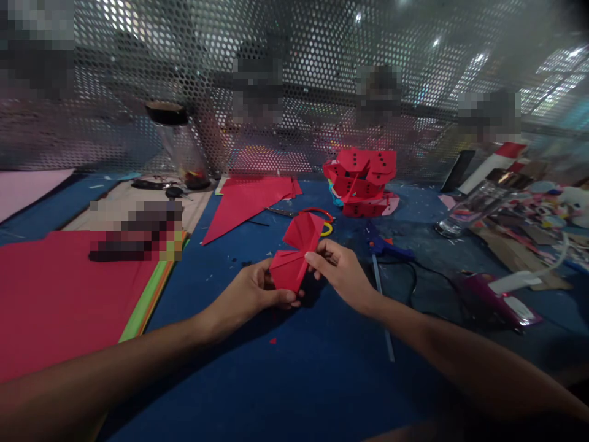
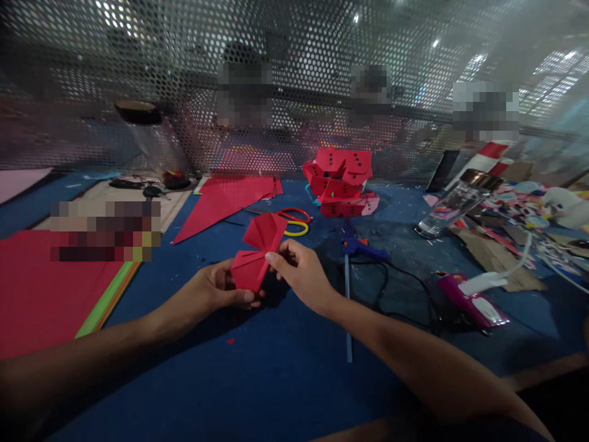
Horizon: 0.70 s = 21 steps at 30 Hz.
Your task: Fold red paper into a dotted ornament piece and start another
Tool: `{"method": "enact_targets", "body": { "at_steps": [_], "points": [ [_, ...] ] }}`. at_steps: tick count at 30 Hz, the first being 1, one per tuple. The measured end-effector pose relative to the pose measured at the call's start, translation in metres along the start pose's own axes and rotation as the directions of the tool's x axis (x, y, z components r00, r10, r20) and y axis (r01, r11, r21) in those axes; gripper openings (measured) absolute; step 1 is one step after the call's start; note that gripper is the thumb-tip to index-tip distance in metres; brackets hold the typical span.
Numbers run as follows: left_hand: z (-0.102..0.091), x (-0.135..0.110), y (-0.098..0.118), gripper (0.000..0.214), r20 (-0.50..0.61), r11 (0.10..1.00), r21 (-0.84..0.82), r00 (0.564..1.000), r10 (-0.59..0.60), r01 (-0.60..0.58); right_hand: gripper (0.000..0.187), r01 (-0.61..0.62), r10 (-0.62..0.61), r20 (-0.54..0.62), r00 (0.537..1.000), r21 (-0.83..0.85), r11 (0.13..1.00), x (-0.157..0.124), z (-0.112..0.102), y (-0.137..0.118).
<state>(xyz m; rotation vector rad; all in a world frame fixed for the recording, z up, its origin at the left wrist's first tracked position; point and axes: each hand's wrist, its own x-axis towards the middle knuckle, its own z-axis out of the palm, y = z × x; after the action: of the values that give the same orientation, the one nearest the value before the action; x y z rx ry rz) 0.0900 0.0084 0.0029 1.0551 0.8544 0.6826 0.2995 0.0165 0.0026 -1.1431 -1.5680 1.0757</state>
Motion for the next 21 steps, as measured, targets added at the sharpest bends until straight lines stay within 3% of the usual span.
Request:
{"method": "enact_targets", "body": {
  "at_steps": [11, 21],
  "points": [
    [0.0016, -0.0009, -0.0038, 0.055, -0.033, 1.000, 0.003, 0.999, -0.006, 0.006, 0.034, -0.008, 0.005, 0.058, 0.998, 0.053, 0.999, -0.0022, 0.0007, -0.0012],
    [-0.0019, 0.0024, -0.0070, 0.041, 0.025, 1.000, 0.002, 0.999, 0.029, -0.029, 0.031, 0.011, -0.013, 0.049, 0.999, 0.050, 0.999, -0.0041, 0.0006, -0.0020]
  ]
}}
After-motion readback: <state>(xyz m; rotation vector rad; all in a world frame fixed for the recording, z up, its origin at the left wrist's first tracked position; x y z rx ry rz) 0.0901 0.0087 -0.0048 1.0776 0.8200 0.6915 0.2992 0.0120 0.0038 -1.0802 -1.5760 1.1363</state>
